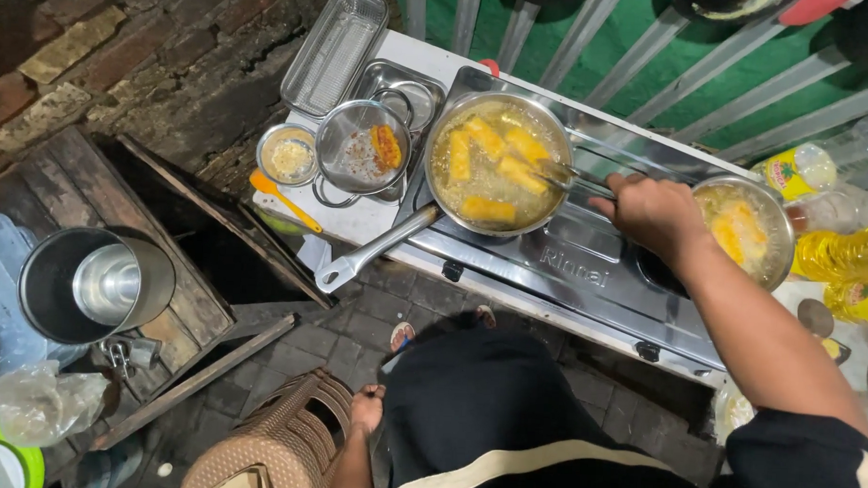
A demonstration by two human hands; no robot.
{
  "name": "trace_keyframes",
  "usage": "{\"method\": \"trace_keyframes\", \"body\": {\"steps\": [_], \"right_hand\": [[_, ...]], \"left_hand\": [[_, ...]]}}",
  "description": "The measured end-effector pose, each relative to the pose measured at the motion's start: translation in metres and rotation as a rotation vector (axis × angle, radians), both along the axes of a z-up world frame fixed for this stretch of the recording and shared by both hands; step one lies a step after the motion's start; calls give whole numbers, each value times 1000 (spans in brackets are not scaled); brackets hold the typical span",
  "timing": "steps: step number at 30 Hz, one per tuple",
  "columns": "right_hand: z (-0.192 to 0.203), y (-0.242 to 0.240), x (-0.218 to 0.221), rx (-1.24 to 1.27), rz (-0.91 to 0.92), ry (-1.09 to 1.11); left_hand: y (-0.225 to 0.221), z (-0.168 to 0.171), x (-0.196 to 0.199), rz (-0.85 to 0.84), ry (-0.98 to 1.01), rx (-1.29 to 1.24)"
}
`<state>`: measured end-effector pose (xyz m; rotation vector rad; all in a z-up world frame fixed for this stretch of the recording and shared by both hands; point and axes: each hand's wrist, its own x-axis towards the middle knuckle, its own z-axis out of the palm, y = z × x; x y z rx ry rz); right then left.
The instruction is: Frying rectangular food items in oil on a gas stove using tongs to flip and move them.
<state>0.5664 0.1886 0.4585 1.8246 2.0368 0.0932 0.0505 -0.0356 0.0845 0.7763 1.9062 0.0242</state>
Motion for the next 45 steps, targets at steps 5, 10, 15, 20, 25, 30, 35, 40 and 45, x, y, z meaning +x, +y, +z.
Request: {"method": "trace_keyframes", "body": {"steps": [5, 10, 15, 20, 25, 30, 35, 40, 45], "right_hand": [[34, 1, -28, -81, -167, 220], [40, 7, -43, -119, -276, 325], [11, 8, -51, -3, -154, 344], [56, 5, -87, -153, -636, 715], [-69, -15, -43, -434, -1034, 2064], [-66, -20, -80, -207, -513, 2726], [-19, -6, -145, -340, -1470, 2519], [-53, -20, -150, -340, -900, 2803], [-38, -41, -144, -178, -837, 2452]], "left_hand": [[-1, -5, -5, -36, 43, -58], [1, 5, -7, 16, 39, -82], [-1, 8, -8, 7, 30, -53], [-11, -6, -10, 104, -67, 51], [-34, -51, -20, 166, -201, 141], [-10, -14, -18, -101, 46, -212], [16, -19, -34, -198, 13, -128], [38, -30, -51, -335, 95, -29], [54, -17, -68, -373, 38, 32]]}}
